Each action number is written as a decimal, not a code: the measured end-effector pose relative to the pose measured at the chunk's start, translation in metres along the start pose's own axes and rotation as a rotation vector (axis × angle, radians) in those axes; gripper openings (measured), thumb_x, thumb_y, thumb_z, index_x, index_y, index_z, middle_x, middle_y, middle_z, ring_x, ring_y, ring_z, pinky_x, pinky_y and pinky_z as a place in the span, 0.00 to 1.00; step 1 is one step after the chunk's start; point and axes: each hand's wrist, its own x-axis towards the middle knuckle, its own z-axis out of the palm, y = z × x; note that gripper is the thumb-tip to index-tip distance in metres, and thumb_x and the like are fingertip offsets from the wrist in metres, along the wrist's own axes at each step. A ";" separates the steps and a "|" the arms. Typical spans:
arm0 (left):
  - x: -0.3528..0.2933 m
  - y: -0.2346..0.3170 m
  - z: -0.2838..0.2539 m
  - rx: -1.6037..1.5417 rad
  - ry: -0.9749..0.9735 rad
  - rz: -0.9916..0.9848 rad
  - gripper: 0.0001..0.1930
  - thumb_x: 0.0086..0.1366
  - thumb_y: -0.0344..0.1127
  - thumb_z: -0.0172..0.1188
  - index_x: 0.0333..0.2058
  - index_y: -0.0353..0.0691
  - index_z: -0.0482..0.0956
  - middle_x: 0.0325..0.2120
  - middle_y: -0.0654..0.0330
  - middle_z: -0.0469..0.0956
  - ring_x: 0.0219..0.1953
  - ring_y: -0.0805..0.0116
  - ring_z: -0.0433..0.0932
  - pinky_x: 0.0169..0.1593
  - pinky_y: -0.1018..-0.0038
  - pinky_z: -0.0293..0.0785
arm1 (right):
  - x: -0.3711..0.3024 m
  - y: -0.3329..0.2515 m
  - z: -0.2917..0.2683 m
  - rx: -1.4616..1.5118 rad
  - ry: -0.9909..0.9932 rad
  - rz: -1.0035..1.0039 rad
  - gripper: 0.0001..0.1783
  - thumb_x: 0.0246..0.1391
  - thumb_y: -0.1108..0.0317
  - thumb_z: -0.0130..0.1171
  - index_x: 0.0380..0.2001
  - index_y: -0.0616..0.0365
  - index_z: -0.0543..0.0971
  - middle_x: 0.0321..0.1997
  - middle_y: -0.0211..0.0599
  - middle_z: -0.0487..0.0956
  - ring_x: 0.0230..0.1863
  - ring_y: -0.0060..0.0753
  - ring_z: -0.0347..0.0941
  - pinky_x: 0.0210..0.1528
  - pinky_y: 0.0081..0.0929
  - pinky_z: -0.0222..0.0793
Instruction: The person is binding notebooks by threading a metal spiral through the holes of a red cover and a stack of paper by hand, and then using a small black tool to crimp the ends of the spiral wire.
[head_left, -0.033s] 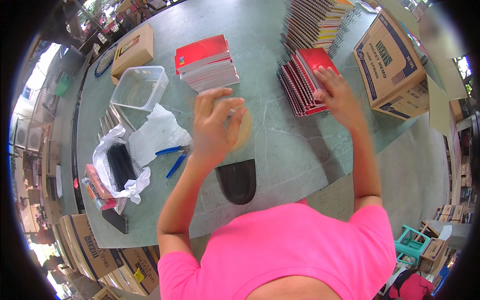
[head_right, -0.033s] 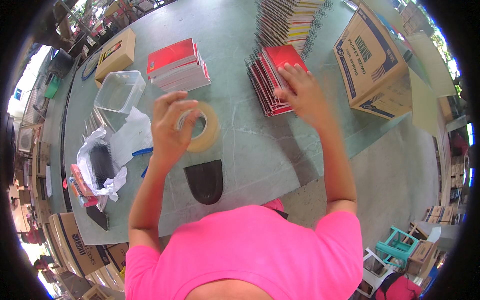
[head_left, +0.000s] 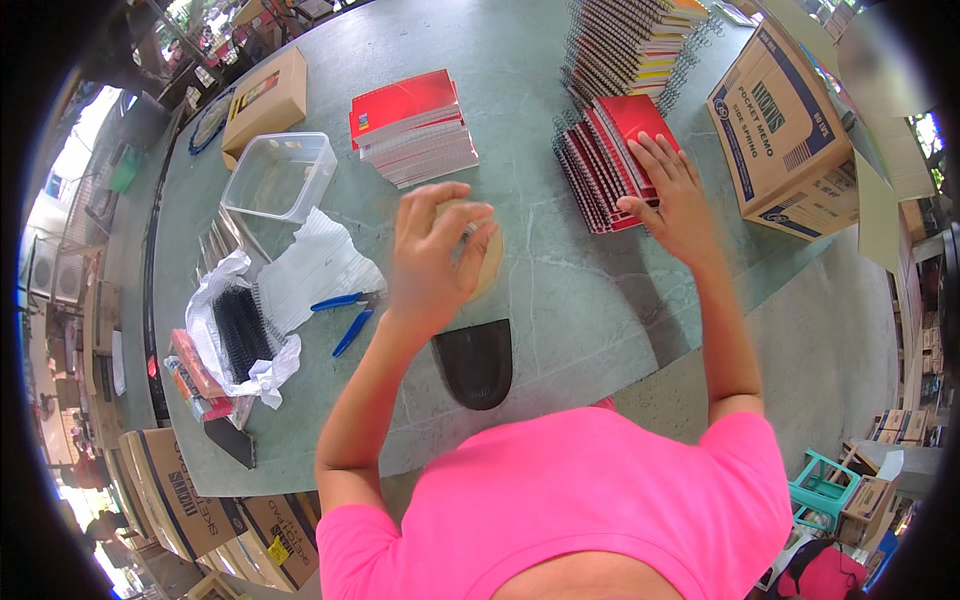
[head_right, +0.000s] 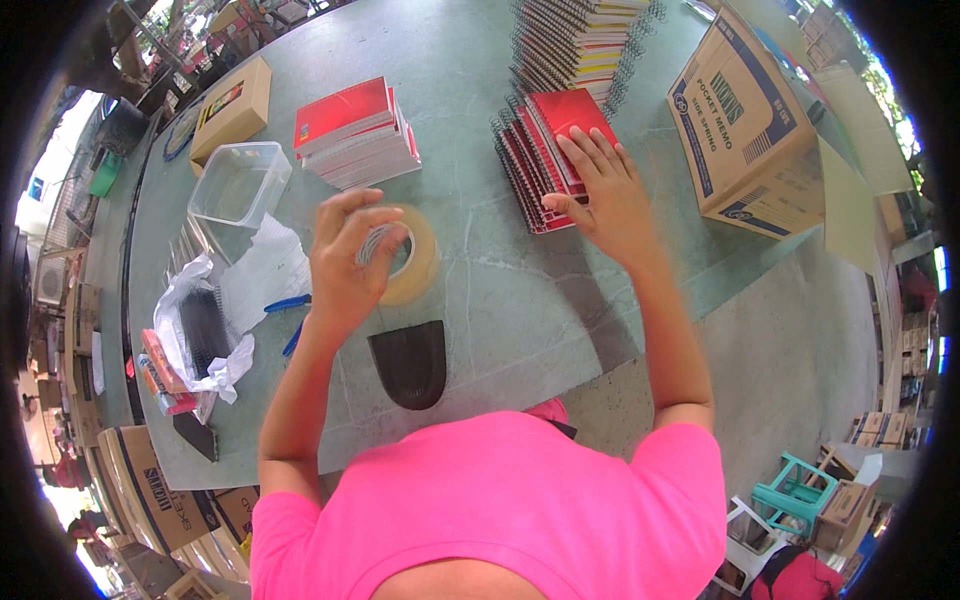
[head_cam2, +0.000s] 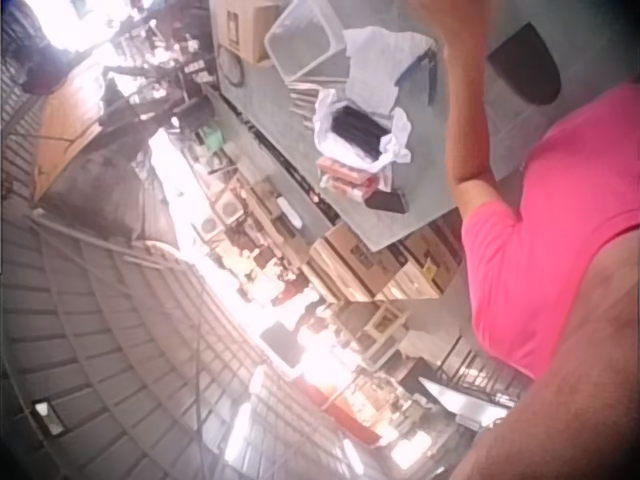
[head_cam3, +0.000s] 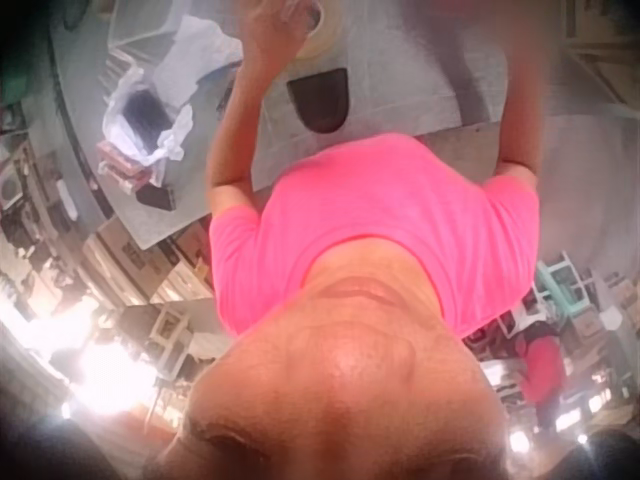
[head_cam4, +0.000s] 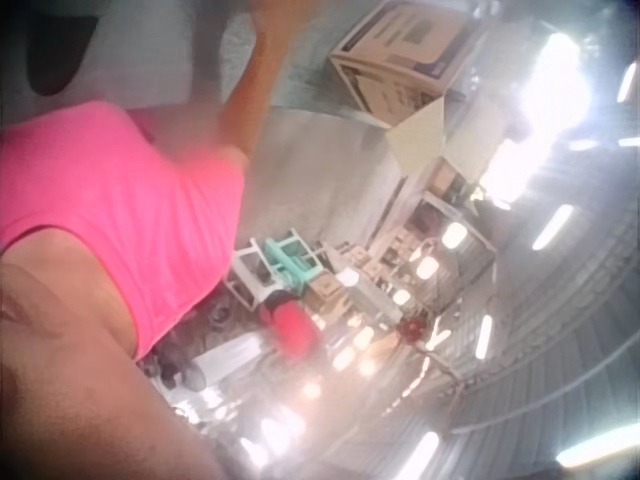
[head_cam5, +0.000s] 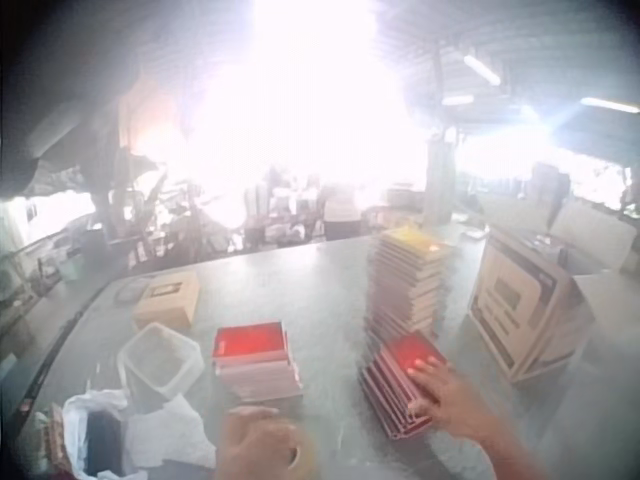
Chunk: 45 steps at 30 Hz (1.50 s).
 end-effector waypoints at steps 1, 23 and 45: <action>-0.002 -0.003 0.003 -0.004 -0.016 -0.003 0.10 0.51 0.25 0.64 0.34 0.40 0.79 0.41 0.55 0.74 0.44 0.58 0.71 0.46 0.67 0.69 | -0.005 -0.007 0.002 -0.013 0.037 -0.003 0.31 0.53 0.46 0.54 0.55 0.54 0.70 0.59 0.39 0.69 0.64 0.43 0.59 0.65 0.41 0.48; 0.068 -0.139 -0.013 0.594 -0.166 0.019 0.13 0.54 0.37 0.61 0.38 0.42 0.81 0.32 0.59 0.80 0.39 0.60 0.74 0.43 0.65 0.70 | 0.009 -0.009 -0.005 0.223 -0.051 0.059 0.29 0.57 0.44 0.48 0.51 0.57 0.74 0.57 0.45 0.71 0.62 0.47 0.60 0.64 0.40 0.49; -0.128 -0.161 -0.161 0.849 0.152 -1.136 0.21 0.57 0.44 0.60 0.39 0.34 0.65 0.28 0.40 0.78 0.36 0.41 0.78 0.38 0.55 0.75 | 0.080 -0.156 0.060 0.461 -0.385 -0.179 0.11 0.50 0.59 0.59 0.31 0.56 0.77 0.25 0.47 0.77 0.28 0.53 0.73 0.27 0.38 0.67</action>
